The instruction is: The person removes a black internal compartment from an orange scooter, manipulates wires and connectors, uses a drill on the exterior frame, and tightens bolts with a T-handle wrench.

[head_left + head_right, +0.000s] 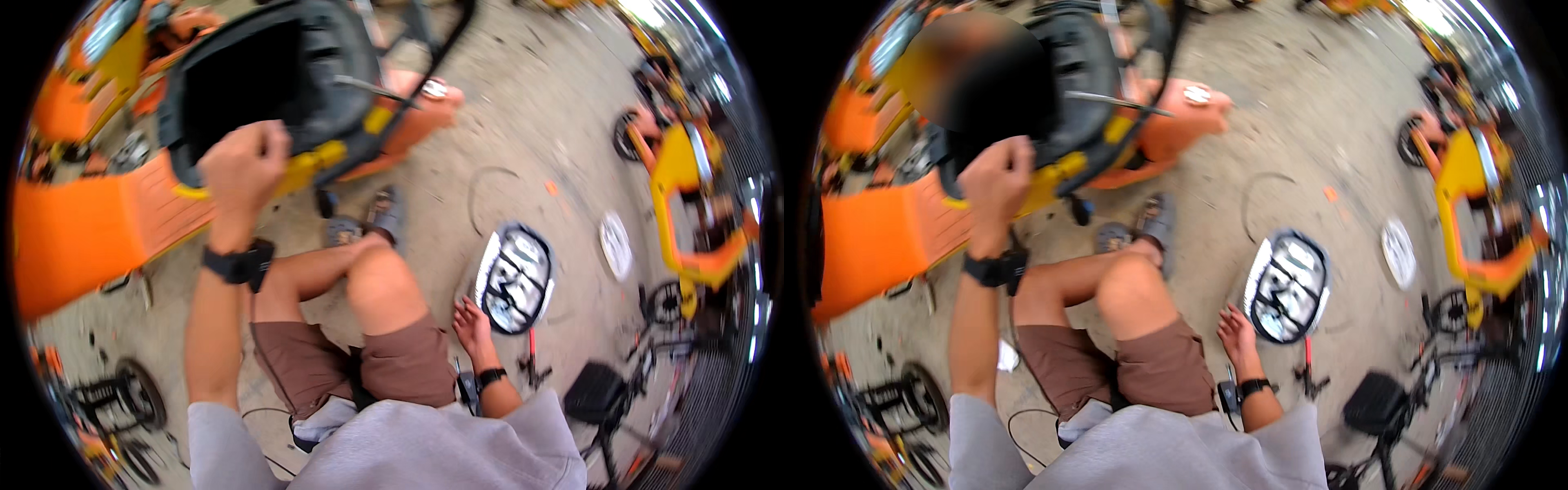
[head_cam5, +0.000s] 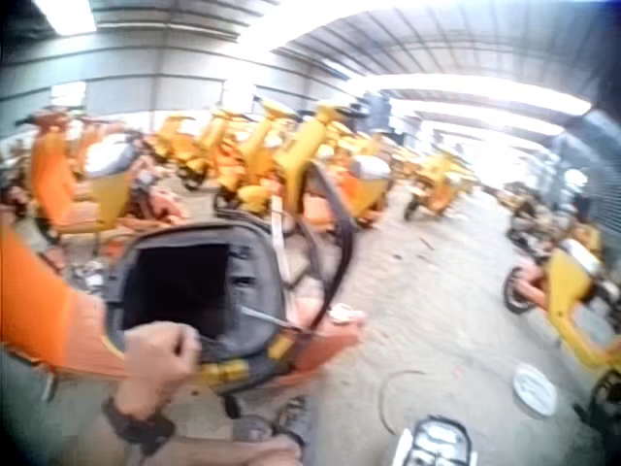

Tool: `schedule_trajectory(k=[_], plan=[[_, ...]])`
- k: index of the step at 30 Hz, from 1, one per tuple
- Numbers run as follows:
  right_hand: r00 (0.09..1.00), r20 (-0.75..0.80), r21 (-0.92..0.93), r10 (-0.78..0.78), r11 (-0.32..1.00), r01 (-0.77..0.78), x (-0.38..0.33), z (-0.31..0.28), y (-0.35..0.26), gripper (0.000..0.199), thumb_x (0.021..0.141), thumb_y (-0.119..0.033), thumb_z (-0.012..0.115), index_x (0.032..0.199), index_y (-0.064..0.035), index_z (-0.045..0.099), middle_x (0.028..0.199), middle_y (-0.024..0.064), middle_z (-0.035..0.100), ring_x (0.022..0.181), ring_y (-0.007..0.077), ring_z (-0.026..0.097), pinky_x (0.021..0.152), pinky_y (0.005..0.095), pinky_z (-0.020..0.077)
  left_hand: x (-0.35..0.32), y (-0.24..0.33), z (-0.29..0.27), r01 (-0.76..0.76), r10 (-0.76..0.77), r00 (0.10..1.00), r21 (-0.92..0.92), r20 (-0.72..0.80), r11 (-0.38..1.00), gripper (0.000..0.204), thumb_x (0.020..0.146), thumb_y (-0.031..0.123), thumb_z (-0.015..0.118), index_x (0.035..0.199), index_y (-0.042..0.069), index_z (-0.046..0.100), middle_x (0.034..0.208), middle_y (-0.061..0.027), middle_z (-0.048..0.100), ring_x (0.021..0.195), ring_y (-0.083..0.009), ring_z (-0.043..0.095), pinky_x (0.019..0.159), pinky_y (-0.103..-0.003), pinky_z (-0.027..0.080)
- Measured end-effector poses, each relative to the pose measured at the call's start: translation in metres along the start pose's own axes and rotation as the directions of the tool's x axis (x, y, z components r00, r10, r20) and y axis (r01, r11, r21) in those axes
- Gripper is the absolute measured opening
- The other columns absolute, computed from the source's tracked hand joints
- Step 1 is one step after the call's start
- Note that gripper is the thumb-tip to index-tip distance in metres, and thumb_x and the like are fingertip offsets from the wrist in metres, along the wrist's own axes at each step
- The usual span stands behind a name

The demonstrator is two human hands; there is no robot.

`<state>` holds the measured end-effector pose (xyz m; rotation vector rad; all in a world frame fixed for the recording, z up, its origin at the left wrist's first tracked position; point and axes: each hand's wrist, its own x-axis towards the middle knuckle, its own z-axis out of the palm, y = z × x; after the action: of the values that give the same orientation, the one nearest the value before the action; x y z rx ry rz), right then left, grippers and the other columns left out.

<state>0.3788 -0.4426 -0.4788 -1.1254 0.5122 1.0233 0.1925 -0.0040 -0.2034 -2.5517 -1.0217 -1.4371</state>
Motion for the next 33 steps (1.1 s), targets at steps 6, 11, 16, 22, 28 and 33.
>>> schedule_trajectory(k=[6,11,16,22,28,33], plan=[[0.953,-0.278,-0.270,-0.122,0.962,0.045,-0.009,-0.057,0.017,0.033,0.094,-0.021,0.048,0.121,-0.0064,0.058,0.097,0.0088,0.069,0.073,0.0160,0.061,0.063,0.0296,0.0500,-0.003,0.000,0.016,-0.048,0.044,0.998,0.094,0.041,0.994,0.023,0.092,0.027,0.059,0.091,0.009,0.074,0.081,-0.0121,0.070,0.069,-0.0285,0.067,0.060,-0.034,0.051],[0.931,-0.362,-0.289,-0.045,0.955,-0.066,-0.012,-0.100,0.042,0.033,0.092,-0.014,0.048,0.122,-0.0032,0.057,0.094,0.0114,0.070,0.068,0.0165,0.063,0.055,0.0291,0.0493,-0.005,-0.001,0.018,-0.041,0.030,0.997,0.143,0.077,0.989,0.025,0.093,0.028,0.056,0.093,0.009,0.074,0.080,-0.0125,0.070,0.069,-0.0295,0.067,0.061,-0.034,0.051],[0.851,-0.520,-0.284,-0.079,0.955,-0.085,0.033,-0.154,0.058,0.034,0.091,-0.012,0.047,0.122,-0.0039,0.055,0.102,0.0117,0.070,0.076,0.0201,0.065,0.058,0.0329,0.0515,-0.008,-0.019,0.023,-0.015,-0.007,0.994,0.193,0.114,0.981,0.032,0.097,0.035,0.051,0.102,0.013,0.073,0.085,-0.0126,0.071,0.074,-0.0290,0.067,0.062,-0.035,0.050],[0.823,-0.506,-0.334,-0.259,0.938,0.090,0.064,-0.170,0.059,0.063,0.082,-0.002,0.048,0.143,-0.0030,0.035,0.095,0.0143,0.070,0.072,0.0229,0.066,0.057,0.0348,0.0530,-0.005,-0.015,0.022,0.017,-0.049,0.987,0.205,0.151,0.979,0.032,0.097,0.036,0.050,0.104,0.015,0.073,0.084,-0.0130,0.070,0.076,-0.0290,0.068,0.064,-0.035,0.051],[0.874,-0.090,-0.983,-0.478,0.184,0.000,0.065,-0.208,0.106,0.048,0.075,-0.027,0.061,0.115,-0.0002,0.063,0.107,0.0277,0.065,0.103,0.0443,0.060,0.087,0.0467,0.0509,-0.009,-0.009,0.015,0.052,-0.058,0.996,0.094,0.067,0.994,0.022,0.092,0.027,0.058,0.093,0.011,0.074,0.082,-0.0111,0.070,0.069,-0.0281,0.067,0.061,-0.035,0.051],[0.991,-0.070,-0.809,-0.118,0.588,0.013,0.037,-0.162,0.111,0.036,0.085,-0.005,0.053,0.118,0.0033,0.061,0.083,0.0139,0.070,0.063,0.0198,0.066,0.054,0.0303,0.0526,0.005,0.014,0.016,-0.065,0.065,0.998,0.000,-0.005,0.998,0.015,0.082,0.016,0.061,0.074,0.006,0.068,0.071,-0.0113,0.066,0.063,-0.0292,0.064,0.058,-0.038,0.051]])
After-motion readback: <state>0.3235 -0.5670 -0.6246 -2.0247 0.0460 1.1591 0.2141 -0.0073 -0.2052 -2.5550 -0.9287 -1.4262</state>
